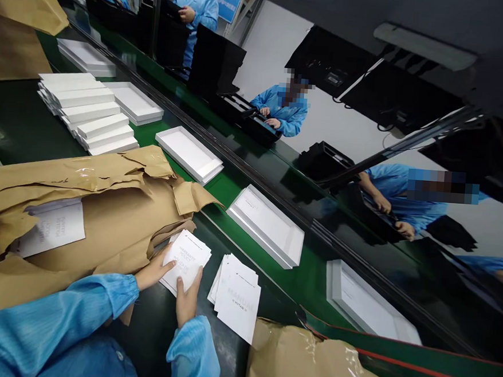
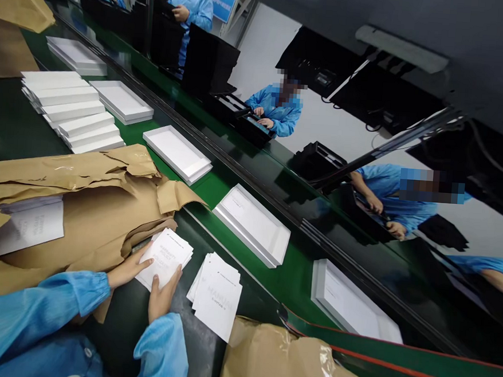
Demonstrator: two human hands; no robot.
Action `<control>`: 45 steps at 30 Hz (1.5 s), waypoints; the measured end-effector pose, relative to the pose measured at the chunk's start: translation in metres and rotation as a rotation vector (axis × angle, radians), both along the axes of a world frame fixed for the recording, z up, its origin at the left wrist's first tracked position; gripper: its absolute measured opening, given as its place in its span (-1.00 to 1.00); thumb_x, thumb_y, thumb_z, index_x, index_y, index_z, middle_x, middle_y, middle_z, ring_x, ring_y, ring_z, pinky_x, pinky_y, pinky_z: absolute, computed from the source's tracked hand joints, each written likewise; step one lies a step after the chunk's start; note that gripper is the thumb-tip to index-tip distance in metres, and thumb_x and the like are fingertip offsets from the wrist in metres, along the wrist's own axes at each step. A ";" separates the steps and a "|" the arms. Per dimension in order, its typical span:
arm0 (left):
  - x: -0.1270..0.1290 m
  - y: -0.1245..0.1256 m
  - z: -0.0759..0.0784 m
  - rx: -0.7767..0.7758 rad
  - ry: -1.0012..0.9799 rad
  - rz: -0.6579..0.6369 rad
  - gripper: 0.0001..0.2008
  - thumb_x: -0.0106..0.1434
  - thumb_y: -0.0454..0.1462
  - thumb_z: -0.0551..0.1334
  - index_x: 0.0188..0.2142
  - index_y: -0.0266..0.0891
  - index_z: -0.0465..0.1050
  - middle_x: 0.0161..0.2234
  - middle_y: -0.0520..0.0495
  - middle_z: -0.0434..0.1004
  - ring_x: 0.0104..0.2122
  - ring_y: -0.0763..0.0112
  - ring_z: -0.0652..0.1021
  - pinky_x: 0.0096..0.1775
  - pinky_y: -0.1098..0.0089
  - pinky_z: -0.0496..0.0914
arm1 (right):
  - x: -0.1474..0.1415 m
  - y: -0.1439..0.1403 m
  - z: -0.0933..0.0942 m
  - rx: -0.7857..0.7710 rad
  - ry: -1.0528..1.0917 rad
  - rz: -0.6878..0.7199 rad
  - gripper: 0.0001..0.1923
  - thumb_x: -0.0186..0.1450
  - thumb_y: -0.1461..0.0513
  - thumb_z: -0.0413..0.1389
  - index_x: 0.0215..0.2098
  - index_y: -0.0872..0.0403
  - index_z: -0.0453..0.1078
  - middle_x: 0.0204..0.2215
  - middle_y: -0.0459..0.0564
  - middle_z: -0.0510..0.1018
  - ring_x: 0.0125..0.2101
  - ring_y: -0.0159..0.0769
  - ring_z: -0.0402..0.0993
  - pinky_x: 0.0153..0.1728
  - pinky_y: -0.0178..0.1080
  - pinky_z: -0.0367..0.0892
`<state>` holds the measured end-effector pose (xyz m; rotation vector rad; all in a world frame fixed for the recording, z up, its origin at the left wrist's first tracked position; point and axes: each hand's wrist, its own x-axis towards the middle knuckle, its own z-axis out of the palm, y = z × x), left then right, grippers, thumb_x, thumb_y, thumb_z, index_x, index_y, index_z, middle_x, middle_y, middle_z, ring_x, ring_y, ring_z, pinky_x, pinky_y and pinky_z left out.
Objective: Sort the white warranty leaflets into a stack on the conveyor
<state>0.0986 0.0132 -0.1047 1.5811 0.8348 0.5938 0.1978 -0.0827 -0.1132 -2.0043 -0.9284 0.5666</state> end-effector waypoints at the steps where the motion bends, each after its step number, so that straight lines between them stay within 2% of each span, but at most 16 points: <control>1: -0.002 0.002 0.000 0.015 0.005 -0.014 -0.47 0.13 -0.12 -0.06 0.06 -0.35 0.03 0.01 -0.20 0.16 0.06 0.21 0.09 0.06 0.17 -0.02 | 0.000 -0.001 0.002 -0.026 0.035 0.011 -0.18 0.10 -0.04 -0.18 0.11 0.38 -0.29 0.10 0.23 -0.20 0.10 -0.19 -0.30 0.06 -0.06 -0.23; 3: -0.004 0.004 -0.002 0.054 0.021 -0.032 -0.50 0.12 -0.16 -0.02 0.04 -0.34 0.07 -0.02 -0.19 0.19 0.04 0.20 0.12 0.06 0.16 -0.04 | 0.000 -0.004 0.002 -0.062 0.029 0.022 -0.18 0.10 -0.03 -0.19 0.11 0.41 -0.27 0.10 0.24 -0.20 0.10 -0.19 -0.32 0.06 -0.06 -0.23; 7: -0.006 0.000 -0.013 0.152 0.065 0.008 -0.53 0.10 -0.29 -0.02 0.03 -0.39 0.05 -0.03 -0.24 0.13 0.02 0.19 0.12 0.05 0.17 -0.02 | -0.005 -0.016 -0.011 -0.057 -0.227 0.045 -0.29 0.15 0.07 -0.20 0.08 0.46 -0.17 0.08 0.33 -0.21 0.10 -0.14 -0.32 0.02 -0.02 -0.13; 12: -0.007 -0.007 -0.022 0.295 0.127 0.100 -0.59 0.12 -0.36 -0.01 0.00 -0.32 0.07 -0.10 -0.18 0.09 -0.06 0.21 0.19 -0.01 0.21 0.09 | -0.014 -0.036 -0.016 -0.163 -0.534 0.133 -0.39 0.20 0.19 -0.19 0.14 0.26 -0.29 0.11 0.22 -0.25 0.09 -0.13 -0.26 -0.09 -0.02 0.10; 16: -0.013 -0.008 -0.010 0.393 0.202 0.109 -0.60 0.11 -0.39 0.03 -0.02 -0.22 0.10 -0.18 -0.09 0.12 -0.13 0.21 0.23 -0.07 0.18 0.15 | -0.022 -0.044 -0.008 -0.222 -0.634 0.145 -0.36 0.19 0.24 -0.17 0.16 0.14 -0.38 0.12 0.15 -0.26 0.09 -0.13 -0.24 -0.13 0.00 0.14; 20: -0.016 -0.006 0.008 0.459 0.284 0.080 -0.64 0.09 -0.41 0.07 -0.08 -0.25 0.18 -0.26 -0.09 0.20 -0.19 0.18 0.24 -0.15 0.18 0.21 | -0.025 -0.046 -0.006 -0.249 -0.693 0.151 -0.39 0.19 0.22 -0.18 0.16 0.16 -0.33 0.11 0.15 -0.25 0.09 -0.12 -0.24 -0.13 0.04 0.12; 24: -0.015 -0.006 0.018 0.477 0.322 0.077 -0.65 0.06 -0.45 0.08 -0.11 -0.29 0.20 -0.25 -0.11 0.21 -0.20 0.20 0.24 -0.15 0.22 0.21 | -0.025 -0.048 -0.008 -0.238 -0.712 0.145 -0.37 0.20 0.21 -0.19 0.16 0.14 -0.38 0.11 0.15 -0.24 0.09 -0.13 -0.23 -0.15 0.03 0.13; 27: -0.016 -0.011 0.028 0.473 0.318 0.082 -0.65 0.06 -0.47 0.05 -0.12 -0.24 0.20 -0.18 -0.11 0.20 -0.16 0.21 0.23 -0.14 0.22 0.19 | -0.023 -0.049 -0.010 -0.223 -0.698 0.119 -0.36 0.20 0.21 -0.18 0.16 0.11 -0.40 0.12 0.13 -0.26 0.09 -0.12 -0.23 -0.17 0.03 0.15; 31: -0.016 -0.021 0.044 0.452 0.276 0.035 -0.67 0.11 -0.43 0.01 -0.11 -0.17 0.20 -0.06 -0.10 0.19 -0.08 0.16 0.20 -0.11 0.14 0.10 | -0.022 -0.050 -0.012 -0.188 -0.667 0.123 -0.37 0.19 0.21 -0.17 0.16 0.15 -0.32 0.11 0.14 -0.26 0.09 -0.09 -0.25 -0.16 0.02 0.14; 33: -0.015 -0.025 0.050 0.405 0.240 -0.011 -0.74 0.15 -0.39 -0.01 -0.15 -0.17 0.20 -0.15 -0.08 0.31 -0.14 0.21 0.30 -0.15 0.20 0.15 | -0.022 -0.050 -0.013 -0.192 -0.651 0.120 -0.40 0.19 0.19 -0.17 0.16 0.18 -0.26 0.11 0.14 -0.25 0.09 -0.09 -0.26 -0.15 0.02 0.14; 35: -0.014 -0.025 0.053 0.324 0.204 -0.041 -0.80 0.18 -0.34 -0.05 -0.18 -0.19 0.17 -0.31 -0.05 0.40 -0.28 0.28 0.41 -0.26 0.32 0.24 | -0.022 -0.051 -0.011 -0.194 -0.621 0.131 -0.42 0.20 0.18 -0.18 0.14 0.23 -0.20 0.11 0.15 -0.23 0.09 -0.11 -0.26 -0.13 0.01 0.13; 38: -0.014 -0.023 0.056 0.188 0.151 -0.058 -0.86 0.20 -0.27 -0.07 -0.24 -0.19 0.13 -0.46 0.00 0.43 -0.41 0.33 0.46 -0.41 0.43 0.29 | -0.020 -0.053 0.001 -0.151 -0.528 0.175 -0.47 0.22 0.19 -0.20 0.11 0.30 -0.10 0.10 0.18 -0.13 0.09 -0.19 -0.22 -0.06 -0.06 0.09; 41: -0.018 -0.021 0.060 0.077 0.107 -0.058 -0.85 0.20 -0.19 -0.10 -0.39 -0.20 0.11 -0.56 0.03 0.40 -0.52 0.34 0.46 -0.51 0.46 0.29 | -0.006 -0.058 0.022 -0.056 -0.464 0.186 -0.54 0.23 0.19 -0.19 0.06 0.24 0.01 0.08 0.11 -0.04 0.08 -0.31 -0.16 0.01 -0.14 0.02; 43: -0.024 -0.022 0.062 0.026 0.088 -0.030 -0.80 0.19 -0.13 -0.13 -0.41 -0.20 0.09 -0.55 0.02 0.38 -0.52 0.34 0.45 -0.50 0.45 0.30 | 0.013 -0.064 0.034 -0.015 -0.492 0.132 -0.57 0.23 0.18 -0.17 0.04 0.18 0.06 0.07 0.07 -0.01 0.07 -0.34 -0.13 0.02 -0.16 0.00; 45: -0.031 -0.026 0.062 -0.024 0.064 0.009 -0.75 0.17 -0.09 -0.11 -0.39 -0.22 0.10 -0.45 -0.02 0.39 -0.40 0.32 0.44 -0.39 0.43 0.32 | 0.038 -0.075 0.039 -0.028 -0.572 0.035 -0.55 0.21 0.14 -0.14 0.02 0.21 0.08 0.07 0.10 -0.01 0.07 -0.30 -0.13 0.01 -0.12 0.00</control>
